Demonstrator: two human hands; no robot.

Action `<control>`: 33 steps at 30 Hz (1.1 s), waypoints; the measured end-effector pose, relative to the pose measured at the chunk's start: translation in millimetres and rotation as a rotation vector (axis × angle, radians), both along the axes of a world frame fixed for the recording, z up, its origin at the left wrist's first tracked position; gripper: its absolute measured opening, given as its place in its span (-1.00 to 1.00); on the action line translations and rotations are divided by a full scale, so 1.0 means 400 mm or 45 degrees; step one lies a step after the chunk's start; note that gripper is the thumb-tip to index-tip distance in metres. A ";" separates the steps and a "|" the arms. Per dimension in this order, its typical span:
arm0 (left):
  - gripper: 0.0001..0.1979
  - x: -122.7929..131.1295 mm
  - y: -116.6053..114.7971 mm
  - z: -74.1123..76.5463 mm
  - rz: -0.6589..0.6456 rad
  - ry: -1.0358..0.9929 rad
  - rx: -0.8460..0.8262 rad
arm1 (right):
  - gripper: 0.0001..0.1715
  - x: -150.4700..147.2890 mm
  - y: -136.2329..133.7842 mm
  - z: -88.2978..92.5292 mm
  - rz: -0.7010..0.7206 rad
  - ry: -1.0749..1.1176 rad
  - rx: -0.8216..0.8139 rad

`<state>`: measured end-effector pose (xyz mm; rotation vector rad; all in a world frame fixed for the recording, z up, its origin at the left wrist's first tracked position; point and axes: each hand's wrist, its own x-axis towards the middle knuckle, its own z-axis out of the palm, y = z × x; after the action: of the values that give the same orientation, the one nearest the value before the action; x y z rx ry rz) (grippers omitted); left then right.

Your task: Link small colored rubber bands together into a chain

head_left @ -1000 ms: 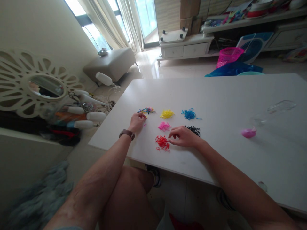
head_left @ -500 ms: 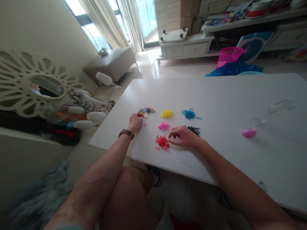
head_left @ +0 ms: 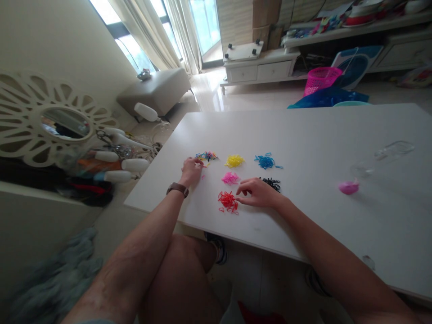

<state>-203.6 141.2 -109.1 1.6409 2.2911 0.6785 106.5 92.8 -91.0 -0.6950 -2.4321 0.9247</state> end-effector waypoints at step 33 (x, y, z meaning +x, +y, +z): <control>-0.88 0.080 0.022 -0.003 -0.108 -0.057 -0.088 | -0.83 0.000 -0.003 0.006 -0.014 -0.035 0.032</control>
<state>-171.5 150.0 -110.3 1.6641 2.1753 0.6032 106.6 91.8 -88.8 -0.7162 -2.4571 0.8847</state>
